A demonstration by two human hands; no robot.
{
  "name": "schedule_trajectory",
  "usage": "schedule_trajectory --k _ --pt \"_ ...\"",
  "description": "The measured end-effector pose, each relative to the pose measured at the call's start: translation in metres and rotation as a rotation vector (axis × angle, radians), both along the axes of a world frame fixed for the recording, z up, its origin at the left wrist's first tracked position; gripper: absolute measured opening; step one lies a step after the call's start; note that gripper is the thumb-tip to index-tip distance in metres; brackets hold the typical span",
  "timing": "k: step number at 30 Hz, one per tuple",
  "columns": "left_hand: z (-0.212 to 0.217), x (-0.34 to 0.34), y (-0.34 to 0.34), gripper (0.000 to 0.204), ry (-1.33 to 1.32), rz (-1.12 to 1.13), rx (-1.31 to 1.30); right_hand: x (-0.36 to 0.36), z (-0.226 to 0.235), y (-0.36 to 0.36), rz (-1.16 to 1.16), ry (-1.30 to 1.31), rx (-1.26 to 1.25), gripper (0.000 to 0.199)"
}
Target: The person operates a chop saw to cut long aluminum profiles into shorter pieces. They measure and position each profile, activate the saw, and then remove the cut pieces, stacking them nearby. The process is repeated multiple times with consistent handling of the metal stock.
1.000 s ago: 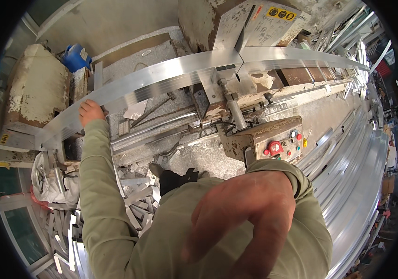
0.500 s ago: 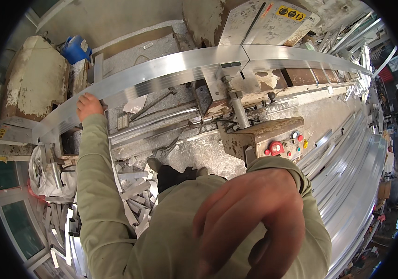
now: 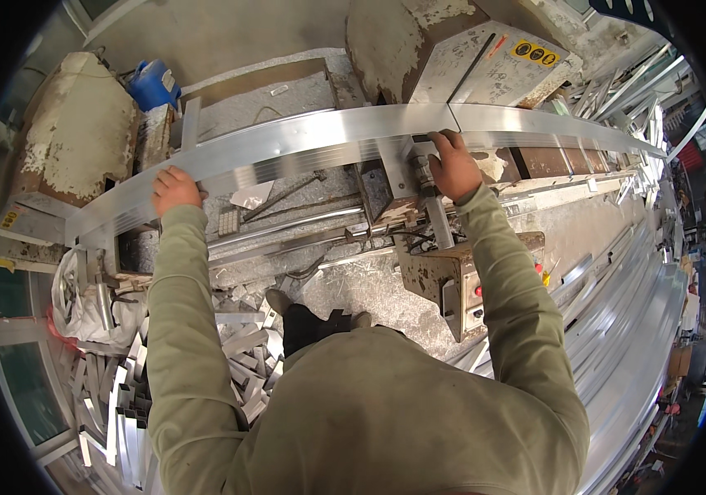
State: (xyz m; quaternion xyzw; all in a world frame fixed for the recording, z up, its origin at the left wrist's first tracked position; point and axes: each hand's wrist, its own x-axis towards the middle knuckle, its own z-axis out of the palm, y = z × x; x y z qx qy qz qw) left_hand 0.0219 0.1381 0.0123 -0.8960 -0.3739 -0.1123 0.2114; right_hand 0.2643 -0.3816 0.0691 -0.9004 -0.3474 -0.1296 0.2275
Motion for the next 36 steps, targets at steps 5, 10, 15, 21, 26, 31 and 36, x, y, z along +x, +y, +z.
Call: schedule_trajectory --k 5,10,15,21,26,31,36 --pt "0.002 -0.001 -0.001 0.110 0.018 -0.003 -0.020 0.018 -0.016 0.003 -0.015 0.059 -0.166 0.040" --pt "0.001 0.000 0.000 0.113 0.020 0.022 -0.096 0.005 -0.010 -0.006 -0.022 -0.121 -0.382 0.029" --pt "-0.002 0.003 0.001 0.116 -0.015 0.012 -0.051 0.000 0.045 -0.012 0.067 -0.340 0.080 0.021" --pt "-0.008 0.001 0.005 0.114 -0.016 0.003 -0.034 0.085 0.157 -0.011 -0.052 0.307 1.269 0.011" --pt "0.000 0.000 0.000 0.117 -0.028 -0.014 0.056 0.166 0.214 0.000 -0.138 0.715 1.574 0.017" --pt "0.005 0.000 0.000 0.101 0.000 -0.013 -0.025 0.137 0.180 0.020 -0.015 0.562 1.606 0.026" --pt "-0.010 -0.004 0.010 0.049 0.047 -0.028 0.013 0.037 0.097 0.115 0.199 0.669 1.111 0.028"
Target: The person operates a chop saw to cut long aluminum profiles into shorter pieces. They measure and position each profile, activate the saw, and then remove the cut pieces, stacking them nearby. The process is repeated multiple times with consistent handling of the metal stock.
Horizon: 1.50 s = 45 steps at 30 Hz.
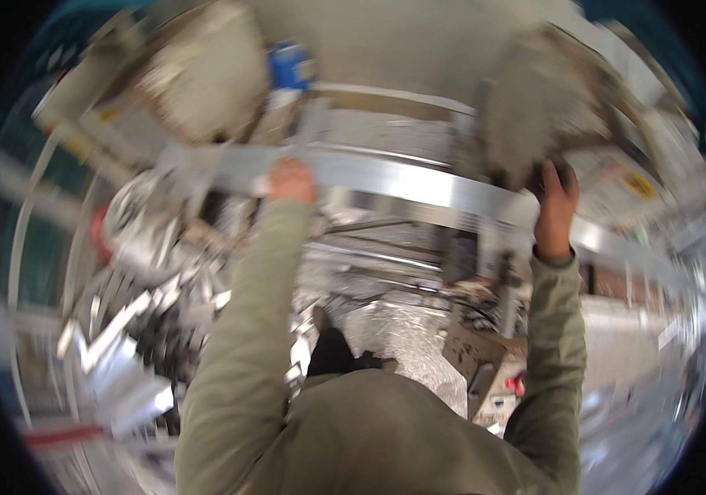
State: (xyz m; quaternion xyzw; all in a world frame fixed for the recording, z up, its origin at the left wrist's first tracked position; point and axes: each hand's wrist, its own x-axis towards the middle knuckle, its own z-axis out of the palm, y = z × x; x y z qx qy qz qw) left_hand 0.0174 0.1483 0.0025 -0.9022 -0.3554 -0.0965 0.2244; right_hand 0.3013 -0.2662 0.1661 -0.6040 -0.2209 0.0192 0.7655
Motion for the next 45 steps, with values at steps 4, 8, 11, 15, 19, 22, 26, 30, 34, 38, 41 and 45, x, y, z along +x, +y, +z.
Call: schedule_trajectory --k 4,8,11,15,19,22,26,30,34,38,41,45 --pt "-0.005 0.006 -0.006 0.050 -0.132 0.071 -0.039 -0.058 -0.056 0.087 0.229 -0.446 -0.457 0.034" --pt "0.000 0.007 -0.011 0.051 -0.160 0.038 -0.010 -0.082 -0.088 0.156 0.320 -0.840 -0.717 0.040" --pt "0.003 0.003 -0.011 0.050 -0.168 -0.001 0.008 -0.088 -0.101 0.207 0.268 -0.973 -0.830 0.041" --pt "0.005 -0.001 -0.009 0.050 -0.142 -0.025 -0.016 -0.094 -0.106 0.239 0.181 -0.881 -1.125 0.051" --pt "0.021 -0.015 -0.002 0.052 -0.128 -0.081 -0.021 -0.097 -0.104 0.243 0.181 -0.913 -1.191 0.049" --pt "0.042 -0.049 0.015 0.050 -0.259 -0.282 -0.244 -0.098 -0.103 0.244 0.180 -0.941 -1.168 0.047" --pt "0.071 -0.142 0.121 0.047 -0.485 -0.366 -0.394 -0.098 -0.104 0.249 0.185 -0.954 -1.128 0.043" --pt "0.075 -0.227 0.220 0.043 -0.658 0.158 0.101 -0.097 -0.103 0.251 0.215 -0.909 -1.169 0.043" --pt "0.074 -0.270 0.269 0.044 -0.640 0.220 -0.440 -0.099 -0.104 0.250 0.185 -0.914 -1.100 0.044" --pt "0.109 -0.307 0.268 0.040 -0.824 0.240 -0.280 -0.099 -0.101 0.252 0.174 -0.883 -1.229 0.043" --pt "0.175 -0.320 0.298 0.035 -1.317 0.069 -0.016 -0.098 -0.100 0.253 0.175 -0.886 -1.243 0.042" --pt "0.270 -0.288 0.382 0.041 -1.410 0.020 0.249 -0.099 -0.101 0.253 0.145 -0.894 -1.267 0.041"
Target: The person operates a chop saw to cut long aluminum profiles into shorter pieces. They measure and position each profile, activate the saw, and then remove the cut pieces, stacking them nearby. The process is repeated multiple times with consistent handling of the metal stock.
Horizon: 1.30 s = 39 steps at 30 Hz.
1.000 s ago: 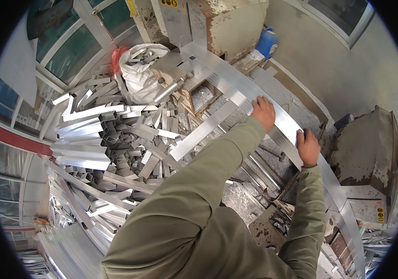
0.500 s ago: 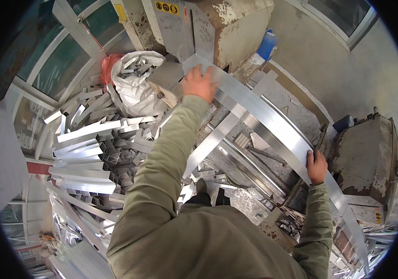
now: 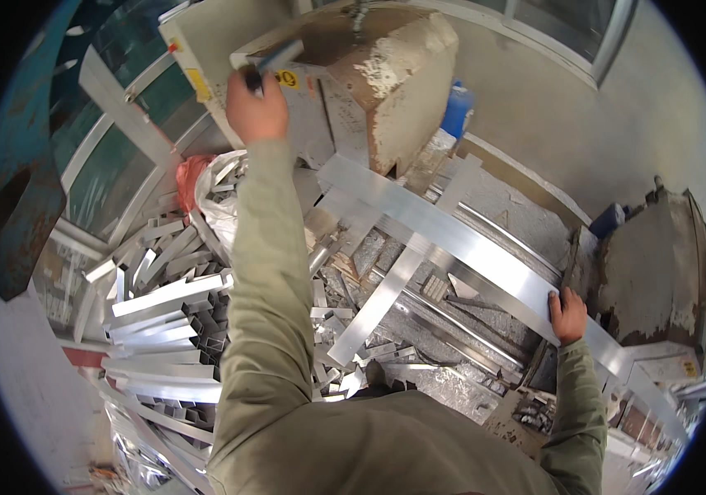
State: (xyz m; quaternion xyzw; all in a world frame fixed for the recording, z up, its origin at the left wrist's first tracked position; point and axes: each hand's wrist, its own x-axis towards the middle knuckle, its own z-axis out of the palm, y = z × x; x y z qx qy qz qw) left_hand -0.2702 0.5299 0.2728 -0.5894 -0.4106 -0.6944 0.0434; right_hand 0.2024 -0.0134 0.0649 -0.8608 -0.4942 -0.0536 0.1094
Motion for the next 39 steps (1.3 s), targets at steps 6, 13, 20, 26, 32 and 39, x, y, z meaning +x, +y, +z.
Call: schedule_trajectory --k 6,13,20,26,32,39 --pt "0.006 0.060 0.030 0.065 0.316 0.011 -0.170 -0.001 0.002 -0.003 0.060 -0.048 0.187 0.040" --pt "-0.160 0.159 -0.152 0.057 0.970 -0.807 -0.217 -0.005 0.017 -0.001 -0.035 0.079 0.112 0.044" --pt "-0.216 0.188 -0.203 0.056 1.242 -0.681 -0.239 -0.002 0.006 -0.021 -0.092 -0.053 0.388 0.038" --pt "-0.218 0.191 -0.202 0.053 1.253 -0.684 -0.239 -0.089 -0.017 -0.031 -0.370 0.418 1.100 0.021" --pt "-0.222 0.191 -0.205 0.049 1.244 -0.698 -0.217 -0.174 -0.051 0.017 -0.643 1.777 1.233 0.105" --pt "-0.224 0.191 -0.200 0.052 1.271 -0.723 -0.237 -0.189 -0.037 0.102 -0.743 1.839 1.597 0.115"
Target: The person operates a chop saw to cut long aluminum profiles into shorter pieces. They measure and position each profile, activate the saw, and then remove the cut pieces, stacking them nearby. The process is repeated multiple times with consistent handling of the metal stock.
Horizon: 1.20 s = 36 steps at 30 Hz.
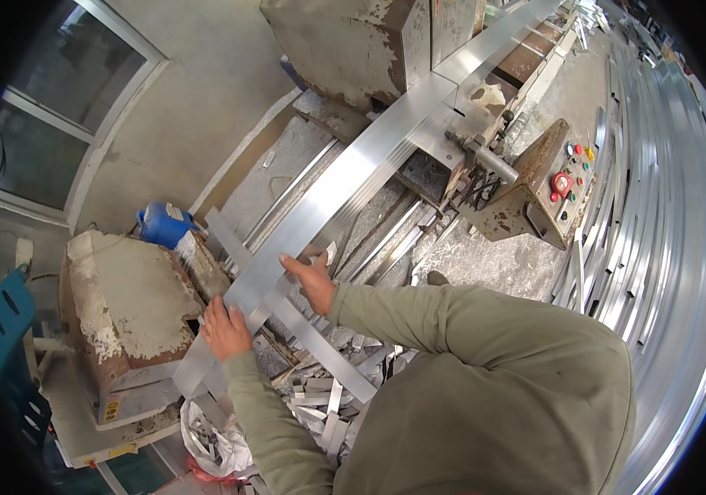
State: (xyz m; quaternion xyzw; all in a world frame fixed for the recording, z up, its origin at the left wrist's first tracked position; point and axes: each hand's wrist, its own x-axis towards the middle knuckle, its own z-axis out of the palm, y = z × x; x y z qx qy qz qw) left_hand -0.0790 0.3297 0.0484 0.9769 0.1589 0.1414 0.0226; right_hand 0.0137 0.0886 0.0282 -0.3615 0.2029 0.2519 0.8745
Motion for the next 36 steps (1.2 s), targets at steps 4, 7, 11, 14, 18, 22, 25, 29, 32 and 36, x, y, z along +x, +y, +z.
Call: schedule_trajectory --k 4,7,11,14,18,22,25,29,32,36 --pt "0.003 -0.004 0.003 0.054 0.060 0.001 0.018 0.002 -0.003 0.008 -0.152 -0.031 0.100 0.085" --pt "0.021 -0.011 0.006 0.057 0.095 -0.025 0.042 0.002 -0.001 0.005 -0.027 0.002 0.052 0.083" --pt "0.068 -0.066 0.023 0.061 0.061 -0.019 0.157 -0.022 0.019 0.003 0.044 0.060 0.005 0.045" --pt "0.113 -0.156 0.057 0.059 -0.025 0.013 0.316 -0.056 0.041 -0.001 0.139 0.011 0.140 0.048" --pt "0.168 -0.315 0.111 0.054 -0.074 0.334 0.301 -0.099 0.067 -0.011 0.245 0.025 0.209 0.060" --pt "0.183 -0.455 0.115 0.071 -0.360 0.608 -0.201 -0.123 0.074 -0.023 0.380 0.039 0.231 0.067" --pt "0.171 -0.535 0.069 0.074 -0.677 0.846 -0.916 -0.123 0.062 -0.027 0.544 -0.011 0.266 0.061" --pt "0.118 -0.589 -0.037 0.074 -0.941 0.977 -1.306 -0.103 0.026 -0.027 0.759 0.000 0.138 0.062" --pt "0.071 -0.595 -0.125 0.073 -0.959 1.007 -1.480 -0.082 -0.012 -0.025 0.836 -0.003 0.024 0.050" --pt "0.006 -0.553 -0.240 0.060 -1.080 0.999 -1.666 -0.042 -0.068 -0.012 0.963 0.086 -0.098 0.055"
